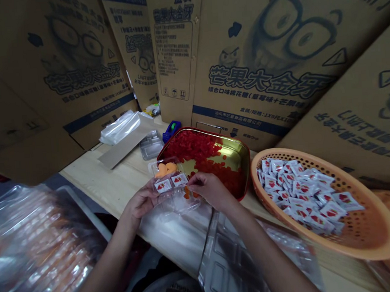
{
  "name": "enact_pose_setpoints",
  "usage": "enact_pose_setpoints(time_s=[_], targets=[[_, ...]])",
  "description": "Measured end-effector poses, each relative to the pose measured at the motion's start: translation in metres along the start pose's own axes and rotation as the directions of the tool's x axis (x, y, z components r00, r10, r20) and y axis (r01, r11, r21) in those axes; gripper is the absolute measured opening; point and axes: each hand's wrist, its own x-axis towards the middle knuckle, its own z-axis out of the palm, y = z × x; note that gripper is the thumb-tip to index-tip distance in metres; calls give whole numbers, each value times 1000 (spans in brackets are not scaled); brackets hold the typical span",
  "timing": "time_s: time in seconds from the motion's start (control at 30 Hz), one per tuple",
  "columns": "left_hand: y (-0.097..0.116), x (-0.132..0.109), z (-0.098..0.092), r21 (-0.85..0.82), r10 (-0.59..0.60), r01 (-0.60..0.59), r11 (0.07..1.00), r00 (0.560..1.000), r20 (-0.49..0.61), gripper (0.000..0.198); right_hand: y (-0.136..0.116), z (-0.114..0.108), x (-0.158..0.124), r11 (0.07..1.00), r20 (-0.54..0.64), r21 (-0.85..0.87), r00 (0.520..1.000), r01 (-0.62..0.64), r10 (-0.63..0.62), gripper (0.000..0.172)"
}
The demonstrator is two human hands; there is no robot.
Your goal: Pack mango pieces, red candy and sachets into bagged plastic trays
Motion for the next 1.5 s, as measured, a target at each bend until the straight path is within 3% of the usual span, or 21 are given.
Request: enact_pose_setpoints(time_s=[0.17, 0.4, 0.63, 0.8, 0.97, 1.03, 1.13, 1.2, 1.33, 1.5], targets=[[-2, 2, -1, -3, 7, -7, 1000, 1000, 0, 57, -8, 19, -1, 991, 13, -33, 991, 133, -132, 16], [-2, 3, 2, 7, 25, -25, 1000, 1000, -15, 56, -12, 55, 8, 970, 151, -26, 961, 240, -233, 10], [-1, 2, 0, -9, 29, -28, 1000, 999, 16, 55, -12, 40, 5, 970, 55, -66, 971, 234, -231, 10], [0, 0, -4, -26, 29, -28, 999, 999, 36, 55, -3, 35, 3, 962, 84, -106, 967, 250, -242, 10], [-1, 0, -7, -48, 28, -27, 998, 999, 16, 52, 0, 39, 6, 952, 149, 40, 940, 304, -306, 21], [1, -1, -8, -48, 24, -24, 999, 1000, 4, 51, 3, 32, 14, 956, 69, 40, 954, 291, -293, 23], [5, -6, -10, -31, 22, -23, 999, 1000, -16, 53, 10, 9, 41, 940, -173, -269, 950, 210, -261, 20], [8, -10, -12, -19, 36, -37, 999, 999, -37, 52, 17, -8, 66, 852, -234, -517, 944, 82, -233, 20], [13, -16, -17, -14, 87, -88, 996, 992, -86, 52, 29, -21, 111, 730, -166, -683, 976, -9, -143, 18], [12, -15, -21, -24, 85, -87, 996, 993, -83, 55, 33, 10, 149, 630, -102, -776, 992, -36, -68, 13]])
